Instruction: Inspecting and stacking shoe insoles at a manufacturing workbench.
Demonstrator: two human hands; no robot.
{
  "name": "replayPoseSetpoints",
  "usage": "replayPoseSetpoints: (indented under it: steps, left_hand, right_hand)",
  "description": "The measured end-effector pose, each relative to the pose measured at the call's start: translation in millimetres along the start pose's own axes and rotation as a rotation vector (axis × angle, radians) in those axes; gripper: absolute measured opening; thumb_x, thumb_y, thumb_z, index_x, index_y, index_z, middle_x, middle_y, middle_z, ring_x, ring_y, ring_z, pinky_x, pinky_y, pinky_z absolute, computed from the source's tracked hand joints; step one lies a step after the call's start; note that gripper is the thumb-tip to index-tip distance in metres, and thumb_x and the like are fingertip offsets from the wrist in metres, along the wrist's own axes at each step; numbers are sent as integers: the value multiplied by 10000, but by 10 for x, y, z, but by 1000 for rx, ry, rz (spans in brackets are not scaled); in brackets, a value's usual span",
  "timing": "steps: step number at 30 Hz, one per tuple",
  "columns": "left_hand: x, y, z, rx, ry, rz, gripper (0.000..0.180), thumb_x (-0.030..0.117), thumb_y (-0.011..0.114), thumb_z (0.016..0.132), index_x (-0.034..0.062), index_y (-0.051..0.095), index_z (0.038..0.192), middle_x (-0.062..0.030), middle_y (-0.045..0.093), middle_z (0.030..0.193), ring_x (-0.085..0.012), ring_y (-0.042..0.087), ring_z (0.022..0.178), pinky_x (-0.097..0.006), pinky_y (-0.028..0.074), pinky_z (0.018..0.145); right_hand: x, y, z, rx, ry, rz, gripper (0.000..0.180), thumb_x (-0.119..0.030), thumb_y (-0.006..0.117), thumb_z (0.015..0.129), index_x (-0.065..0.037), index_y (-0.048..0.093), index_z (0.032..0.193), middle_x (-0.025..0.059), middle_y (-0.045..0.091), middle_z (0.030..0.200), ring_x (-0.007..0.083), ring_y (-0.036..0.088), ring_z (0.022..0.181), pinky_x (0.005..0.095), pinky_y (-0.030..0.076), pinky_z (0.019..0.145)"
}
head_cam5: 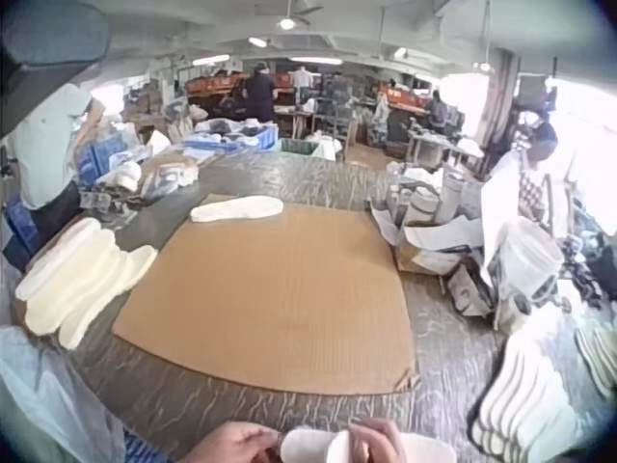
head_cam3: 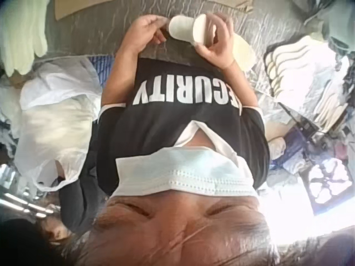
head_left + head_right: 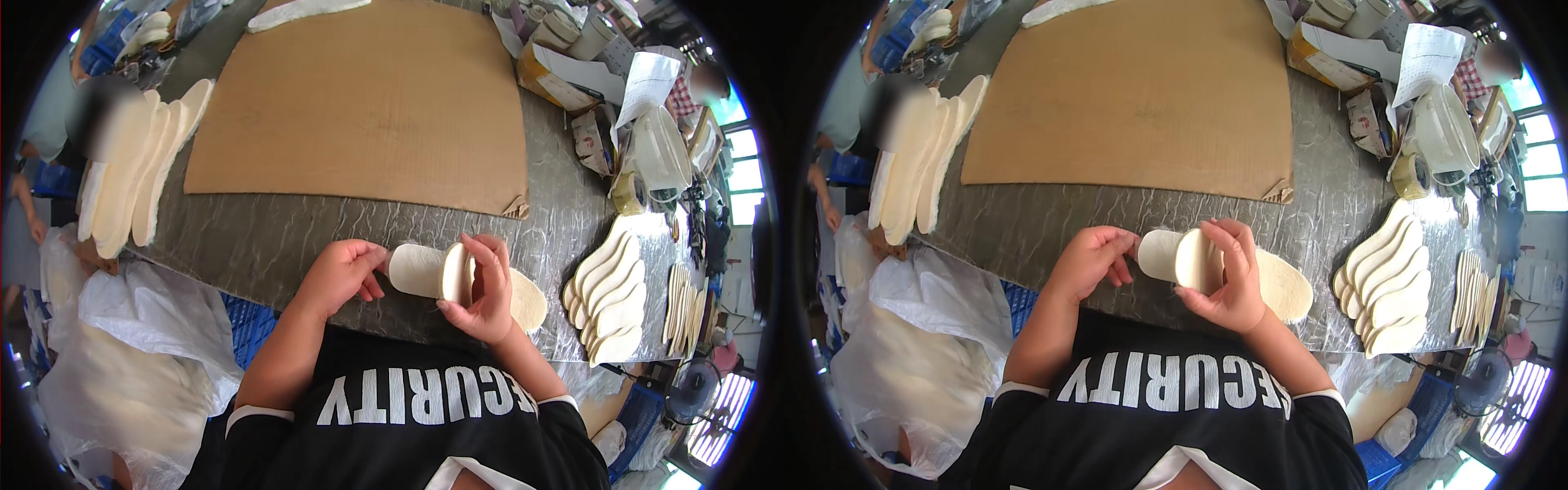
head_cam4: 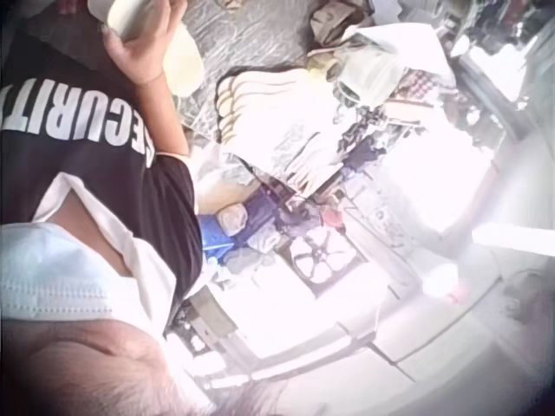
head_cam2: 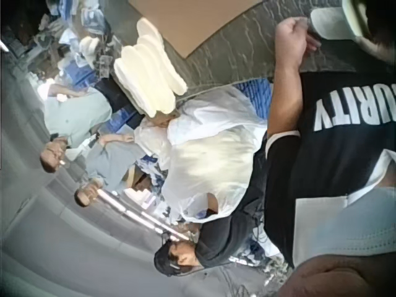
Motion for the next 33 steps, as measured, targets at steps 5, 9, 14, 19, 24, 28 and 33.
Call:
replayPoseSetpoints:
  steps: [5, 9, 14, 19, 24, 28, 33]
  left_hand:
    - [-2, 39, -23, 10, -4, 248, 182, 176, 619, 925, -4, 639, 938, -20, 636, 742, -90, 599, 565, -218, 451, 482]
    - [3, 90, -18, -45, 13, 112, 132, 133, 616, 925, 4, 632, 902, -16, 637, 794, -83, 603, 663, -227, 473, 579]
    - [96, 181, 5, -133, 254, -195, 140, 106, 584, 949, -11, 618, 879, -43, 634, 957, -99, 582, 825, -246, 479, 754]
    - [189, 287, -22, -189, 303, -252, 148, 102, 572, 959, -11, 615, 874, -42, 630, 976, -102, 568, 867, -254, 471, 811]
    - [308, 331, -40, -212, 381, -129, 128, 74, 548, 960, 8, 575, 854, -47, 613, 1016, -86, 517, 852, -225, 428, 759]
    - [371, 340, -85, -199, 410, -60, 128, 58, 534, 961, 12, 555, 844, -45, 608, 1006, -84, 518, 872, -229, 433, 783]
    - [369, 330, -89, -203, 435, -97, 125, 69, 537, 962, 12, 549, 851, -46, 604, 1017, -80, 516, 884, -227, 431, 792]
  right_hand:
    - [-87, 95, 83, -62, -55, -69, 801, -325, 812, 662, 41, 468, 1287, 210, 471, 1108, 327, 501, 1000, 408, 451, 843]
    - [-63, 136, 123, -106, -27, -39, 796, -244, 831, 618, 4, 481, 1288, 185, 472, 1098, 326, 499, 990, 408, 458, 843]
    - [-89, 185, 170, -131, -26, -62, 789, -217, 834, 598, -26, 488, 1281, 168, 476, 1098, 323, 485, 979, 418, 438, 838]
    - [-88, 187, 169, -138, -21, -83, 771, -209, 837, 587, -33, 498, 1257, 161, 477, 1097, 325, 481, 974, 422, 429, 833]
    - [-34, 199, 148, -153, -21, -118, 776, -298, 822, 648, -10, 479, 1281, 189, 466, 1094, 311, 484, 990, 413, 441, 838]
    - [-33, 190, 145, -150, -10, -111, 772, -312, 823, 660, -11, 477, 1281, 192, 464, 1096, 311, 484, 994, 412, 441, 842]
    - [-27, 182, 170, -170, 31, -83, 792, -225, 861, 587, 2, 499, 1253, 172, 459, 1116, 320, 480, 1003, 418, 447, 853]
Point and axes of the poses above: each hand's wrist, its own z-axis towards the middle knuckle, its own y-axis out of the palm, x = y × z, the point moved 10 cm from there along z, towards the middle knuckle
